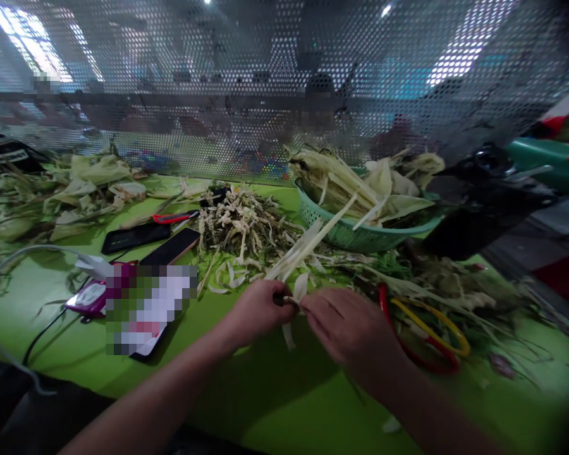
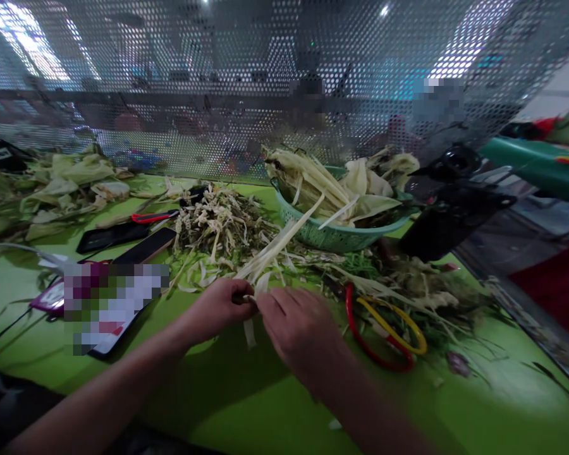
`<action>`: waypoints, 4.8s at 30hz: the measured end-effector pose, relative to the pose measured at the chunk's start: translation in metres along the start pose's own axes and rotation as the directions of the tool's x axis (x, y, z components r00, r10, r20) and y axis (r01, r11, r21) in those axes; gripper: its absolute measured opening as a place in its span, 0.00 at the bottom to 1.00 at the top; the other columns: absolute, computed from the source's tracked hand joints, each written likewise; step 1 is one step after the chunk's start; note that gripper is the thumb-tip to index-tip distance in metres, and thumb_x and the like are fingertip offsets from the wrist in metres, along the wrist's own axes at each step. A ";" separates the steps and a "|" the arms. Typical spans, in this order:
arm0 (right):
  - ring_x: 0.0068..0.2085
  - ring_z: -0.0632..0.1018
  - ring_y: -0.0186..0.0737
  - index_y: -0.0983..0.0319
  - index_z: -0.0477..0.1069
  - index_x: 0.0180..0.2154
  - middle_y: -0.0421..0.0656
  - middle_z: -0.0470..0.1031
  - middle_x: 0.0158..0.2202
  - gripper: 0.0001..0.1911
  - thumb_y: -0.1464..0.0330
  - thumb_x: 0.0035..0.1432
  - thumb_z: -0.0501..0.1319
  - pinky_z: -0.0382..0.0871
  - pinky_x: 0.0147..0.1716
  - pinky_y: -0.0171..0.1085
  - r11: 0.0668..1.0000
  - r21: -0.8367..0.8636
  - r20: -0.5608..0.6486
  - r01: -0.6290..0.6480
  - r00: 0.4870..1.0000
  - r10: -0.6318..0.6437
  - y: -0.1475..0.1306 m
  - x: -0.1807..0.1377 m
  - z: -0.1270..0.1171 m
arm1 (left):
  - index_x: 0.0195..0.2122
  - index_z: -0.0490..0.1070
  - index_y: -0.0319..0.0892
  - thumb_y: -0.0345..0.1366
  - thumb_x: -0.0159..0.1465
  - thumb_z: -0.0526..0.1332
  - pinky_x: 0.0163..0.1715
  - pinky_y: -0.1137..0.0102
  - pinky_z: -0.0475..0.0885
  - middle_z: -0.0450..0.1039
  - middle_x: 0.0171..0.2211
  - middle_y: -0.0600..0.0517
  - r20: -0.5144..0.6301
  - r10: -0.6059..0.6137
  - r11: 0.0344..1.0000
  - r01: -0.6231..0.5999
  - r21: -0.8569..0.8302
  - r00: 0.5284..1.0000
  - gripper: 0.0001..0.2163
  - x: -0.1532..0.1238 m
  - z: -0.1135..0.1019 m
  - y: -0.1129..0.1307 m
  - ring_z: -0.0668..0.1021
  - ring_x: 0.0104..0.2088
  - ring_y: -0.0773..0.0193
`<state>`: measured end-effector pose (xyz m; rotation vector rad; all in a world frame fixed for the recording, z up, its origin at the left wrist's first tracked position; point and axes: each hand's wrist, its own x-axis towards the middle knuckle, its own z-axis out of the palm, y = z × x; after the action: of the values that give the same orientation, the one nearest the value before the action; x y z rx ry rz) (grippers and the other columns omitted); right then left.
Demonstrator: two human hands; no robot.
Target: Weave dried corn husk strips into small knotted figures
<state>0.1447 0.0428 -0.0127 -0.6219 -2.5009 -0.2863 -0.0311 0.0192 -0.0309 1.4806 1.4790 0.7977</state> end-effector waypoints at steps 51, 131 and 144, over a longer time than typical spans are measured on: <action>0.34 0.76 0.38 0.59 0.72 0.33 0.41 0.76 0.32 0.06 0.74 0.57 0.57 0.68 0.33 0.36 0.833 0.397 0.102 -0.385 0.921 0.377 -0.009 0.007 0.008 | 0.26 0.69 0.37 0.34 0.50 0.58 0.23 0.75 0.56 0.59 0.20 0.58 0.045 0.059 0.997 -0.056 -0.050 0.997 0.05 0.001 0.001 -0.007 0.61 0.23 0.72; 0.25 0.62 0.34 0.61 0.65 0.23 0.36 0.60 0.21 0.15 0.59 0.56 0.58 0.54 0.26 0.34 0.268 0.710 0.331 -0.651 0.644 0.690 0.018 0.005 0.011 | 0.31 0.67 0.40 0.45 0.57 0.63 0.24 0.76 0.57 0.59 0.23 0.57 0.023 -0.083 0.683 0.074 -0.727 0.996 0.12 -0.006 0.002 0.009 0.61 0.22 0.74; 0.34 0.74 0.39 0.62 0.74 0.33 0.41 0.74 0.31 0.13 0.59 0.52 0.64 0.67 0.38 0.38 0.024 0.800 0.495 -0.600 0.683 0.537 0.025 0.004 0.011 | 0.34 0.73 0.42 0.44 0.56 0.62 0.36 0.72 0.64 0.71 0.30 0.53 0.020 -0.052 0.893 0.055 -0.447 0.998 0.11 -0.009 0.004 0.008 0.70 0.32 0.66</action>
<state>0.1487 0.0698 -0.0182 -0.9912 -1.6647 1.4844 -0.0249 0.0104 -0.0237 1.0870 1.2176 1.0184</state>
